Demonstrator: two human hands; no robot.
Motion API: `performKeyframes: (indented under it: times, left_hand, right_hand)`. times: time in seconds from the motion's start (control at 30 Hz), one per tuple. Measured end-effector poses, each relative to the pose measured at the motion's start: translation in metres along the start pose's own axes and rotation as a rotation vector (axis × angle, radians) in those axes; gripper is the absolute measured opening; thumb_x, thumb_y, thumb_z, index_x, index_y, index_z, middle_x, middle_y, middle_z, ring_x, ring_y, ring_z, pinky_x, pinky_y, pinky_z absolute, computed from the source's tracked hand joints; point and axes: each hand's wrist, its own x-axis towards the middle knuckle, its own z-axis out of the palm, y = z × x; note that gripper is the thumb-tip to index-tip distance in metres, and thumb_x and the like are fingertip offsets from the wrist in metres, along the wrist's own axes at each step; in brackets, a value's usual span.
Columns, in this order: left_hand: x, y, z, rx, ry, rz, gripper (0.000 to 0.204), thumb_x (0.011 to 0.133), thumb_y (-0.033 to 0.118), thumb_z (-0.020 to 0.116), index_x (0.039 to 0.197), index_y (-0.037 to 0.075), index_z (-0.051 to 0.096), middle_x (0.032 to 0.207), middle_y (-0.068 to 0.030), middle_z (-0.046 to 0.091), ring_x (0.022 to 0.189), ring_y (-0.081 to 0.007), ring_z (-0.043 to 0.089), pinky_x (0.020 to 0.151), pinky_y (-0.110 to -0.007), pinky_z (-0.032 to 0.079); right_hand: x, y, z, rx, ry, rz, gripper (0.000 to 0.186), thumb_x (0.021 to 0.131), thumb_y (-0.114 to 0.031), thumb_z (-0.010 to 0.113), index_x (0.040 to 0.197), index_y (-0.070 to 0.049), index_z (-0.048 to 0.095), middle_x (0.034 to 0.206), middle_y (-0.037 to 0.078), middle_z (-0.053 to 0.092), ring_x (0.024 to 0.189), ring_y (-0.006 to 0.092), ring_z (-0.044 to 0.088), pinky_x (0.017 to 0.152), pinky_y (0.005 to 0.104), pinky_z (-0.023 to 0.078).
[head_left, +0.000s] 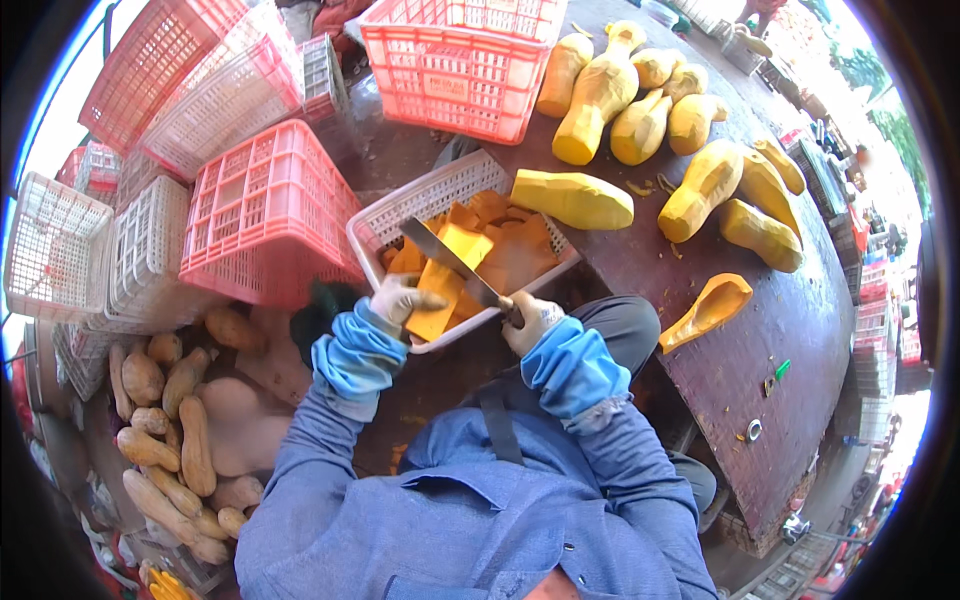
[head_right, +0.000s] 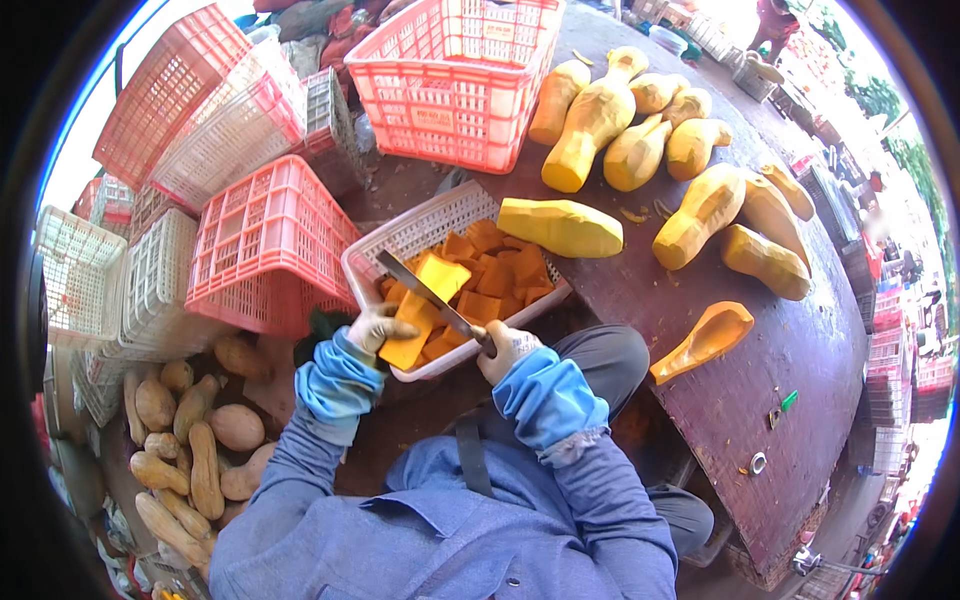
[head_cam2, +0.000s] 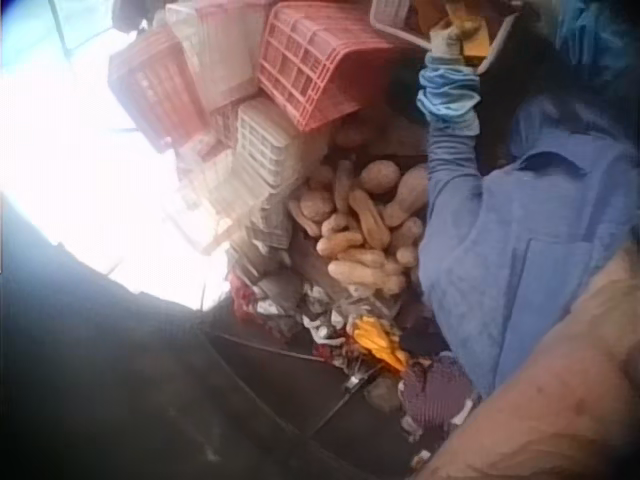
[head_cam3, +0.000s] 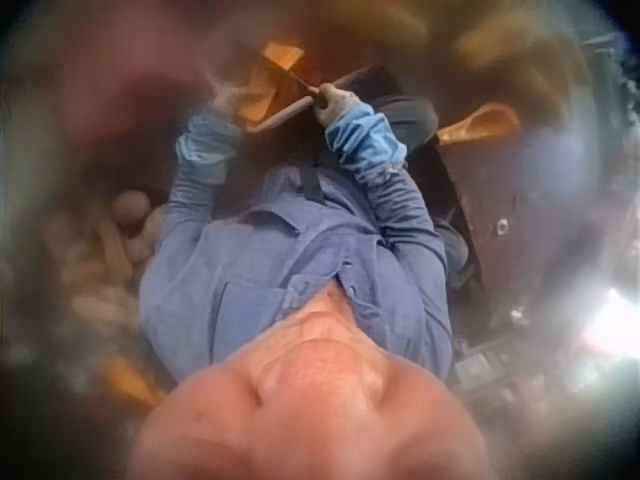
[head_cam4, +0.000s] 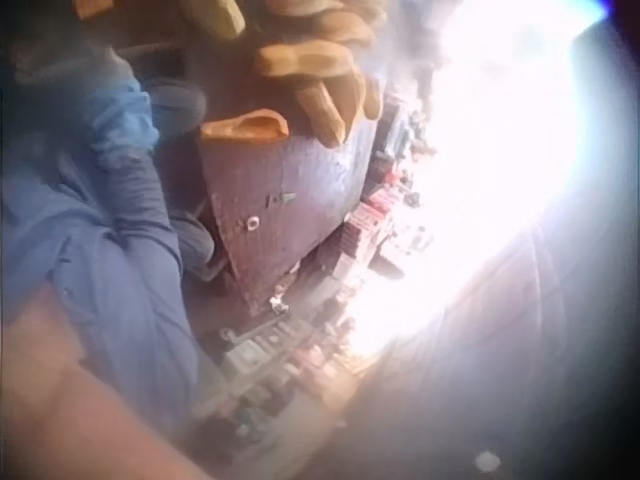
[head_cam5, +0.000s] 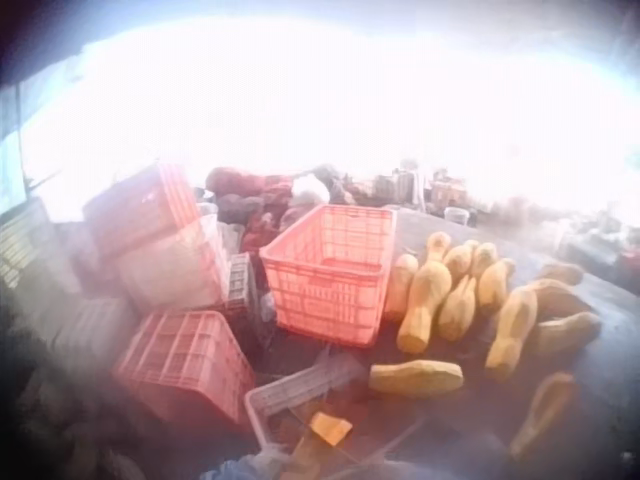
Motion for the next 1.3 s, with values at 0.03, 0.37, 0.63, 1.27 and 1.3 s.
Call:
performKeyframes:
  times: [0.03,0.37,0.63,1.27,1.3]
  left_hand:
    - [0.002,-0.009,-0.006,-0.037,-0.021,-0.009,0.053,0.075,0.007,0.077,0.124,-0.008,0.063,0.109,-0.0135,0.072,0.092,-0.0236,0.072,0.086,-0.033,0.058]
    - [0.015,0.013,-0.001,0.152,-0.017,0.231,0.058,0.074,0.018,0.086,0.122,-0.004,0.062,0.106,-0.0100,0.070,0.094,-0.0207,0.069,0.086,-0.033,0.056]
    - [0.105,-0.003,0.077,0.543,0.182,0.462,0.053,0.084,0.015,0.084,0.128,-0.005,0.063,0.109,-0.0133,0.071,0.101,-0.0201,0.067,0.091,-0.032,0.054]
    - [0.172,-0.125,0.464,1.379,-0.151,-0.124,0.041,0.085,0.028,0.074,0.116,0.001,0.069,0.120,-0.0226,0.071,0.116,-0.0363,0.068,0.096,-0.041,0.055]
    - [0.197,-0.136,0.457,1.652,-0.418,0.123,0.035,0.081,0.025,0.077,0.106,0.002,0.071,0.112,-0.0214,0.073,0.105,-0.0336,0.071,0.091,-0.039,0.057]
  right_hand:
    - [0.001,0.002,0.001,0.001,-0.014,0.006,0.021,0.085,-0.020,0.072,0.097,-0.005,0.064,0.083,0.025,0.070,0.083,0.0438,0.070,0.072,0.0485,0.056]
    - [0.007,0.043,-0.001,0.782,0.149,0.267,0.037,0.081,-0.011,0.077,0.114,0.001,0.069,0.089,0.007,0.073,0.078,0.0139,0.068,0.073,0.0305,0.055]
    - [-0.088,0.061,-0.116,1.166,0.783,0.303,0.013,0.086,0.001,0.072,0.096,-0.001,0.064,0.074,0.005,0.064,0.055,0.0141,0.060,0.050,0.0282,0.049]
    - [-0.268,0.143,-0.142,1.061,1.415,0.517,0.015,0.088,-0.001,0.072,0.088,-0.005,0.058,0.065,0.006,0.057,0.046,0.0158,0.055,0.044,0.0299,0.048]
    - [-0.268,0.145,-0.140,1.062,1.410,0.508,0.013,0.088,-0.002,0.072,0.089,-0.004,0.059,0.065,0.005,0.057,0.047,0.0157,0.056,0.044,0.0294,0.047]
